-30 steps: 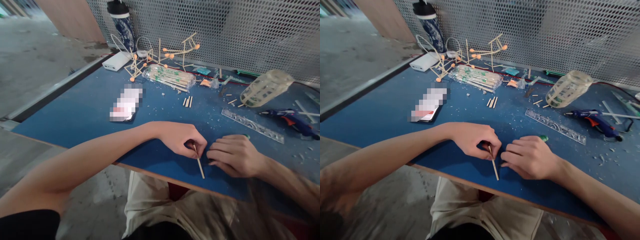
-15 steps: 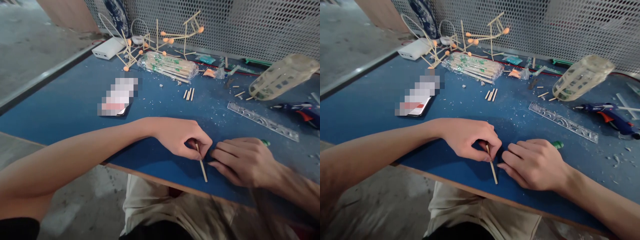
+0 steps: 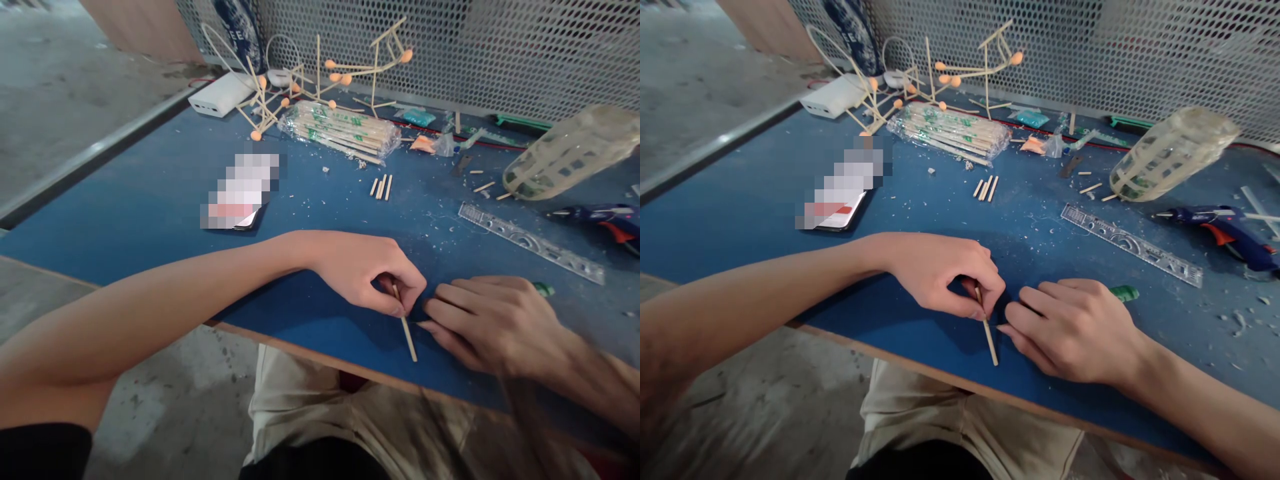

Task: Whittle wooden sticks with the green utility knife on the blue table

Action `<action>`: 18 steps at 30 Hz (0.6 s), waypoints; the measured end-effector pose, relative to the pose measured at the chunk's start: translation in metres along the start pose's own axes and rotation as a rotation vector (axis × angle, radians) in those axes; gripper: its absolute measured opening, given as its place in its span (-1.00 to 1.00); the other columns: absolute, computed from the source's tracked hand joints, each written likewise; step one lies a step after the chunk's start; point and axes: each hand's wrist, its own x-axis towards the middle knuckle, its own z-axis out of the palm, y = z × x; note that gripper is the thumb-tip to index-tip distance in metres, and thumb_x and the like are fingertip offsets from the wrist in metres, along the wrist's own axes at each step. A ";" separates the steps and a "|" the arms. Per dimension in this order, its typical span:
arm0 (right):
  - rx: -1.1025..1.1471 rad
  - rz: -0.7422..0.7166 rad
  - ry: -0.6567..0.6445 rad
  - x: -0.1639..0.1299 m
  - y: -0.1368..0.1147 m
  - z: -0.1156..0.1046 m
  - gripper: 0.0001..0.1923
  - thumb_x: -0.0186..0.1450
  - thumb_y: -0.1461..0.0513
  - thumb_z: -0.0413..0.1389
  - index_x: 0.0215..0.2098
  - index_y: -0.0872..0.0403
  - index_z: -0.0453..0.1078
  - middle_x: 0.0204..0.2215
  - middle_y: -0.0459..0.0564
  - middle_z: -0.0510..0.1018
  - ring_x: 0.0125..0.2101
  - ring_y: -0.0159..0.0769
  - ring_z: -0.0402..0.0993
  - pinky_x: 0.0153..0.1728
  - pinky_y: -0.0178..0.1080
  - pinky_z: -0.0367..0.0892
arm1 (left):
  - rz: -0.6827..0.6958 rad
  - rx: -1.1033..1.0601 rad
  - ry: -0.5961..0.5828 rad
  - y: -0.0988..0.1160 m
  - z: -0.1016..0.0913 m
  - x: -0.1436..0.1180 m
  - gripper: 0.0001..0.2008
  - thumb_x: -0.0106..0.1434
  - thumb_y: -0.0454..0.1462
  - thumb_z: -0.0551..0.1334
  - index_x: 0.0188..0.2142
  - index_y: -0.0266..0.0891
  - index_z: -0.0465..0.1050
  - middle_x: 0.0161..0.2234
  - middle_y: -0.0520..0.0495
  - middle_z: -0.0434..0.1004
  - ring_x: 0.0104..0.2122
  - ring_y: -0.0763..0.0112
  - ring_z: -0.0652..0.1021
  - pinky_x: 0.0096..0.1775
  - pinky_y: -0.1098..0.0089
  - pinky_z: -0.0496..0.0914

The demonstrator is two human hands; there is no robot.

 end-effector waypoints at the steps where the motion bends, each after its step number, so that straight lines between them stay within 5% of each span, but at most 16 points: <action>1: -0.001 -0.002 0.002 0.000 0.000 0.000 -0.81 0.42 0.15 0.05 -0.35 -0.02 0.40 -0.49 -0.14 0.46 -0.54 -0.30 0.32 -0.50 -0.14 0.17 | 0.000 -0.004 0.001 0.000 0.000 0.000 -0.88 0.15 -0.38 0.34 -0.38 -0.09 0.57 -0.44 0.11 0.60 -0.42 0.44 0.55 -0.13 0.38 0.41; 18: -0.006 -0.004 0.006 -0.002 0.002 0.002 -0.83 0.42 0.15 0.07 -0.32 -0.02 0.41 -0.44 -0.13 0.52 -0.53 -0.30 0.32 -0.49 -0.13 0.17 | -0.007 0.051 -0.074 0.000 -0.002 0.000 -0.91 0.27 -0.34 0.28 -0.31 -0.10 0.54 -0.38 0.07 0.58 -0.35 0.43 0.54 -0.18 0.38 0.40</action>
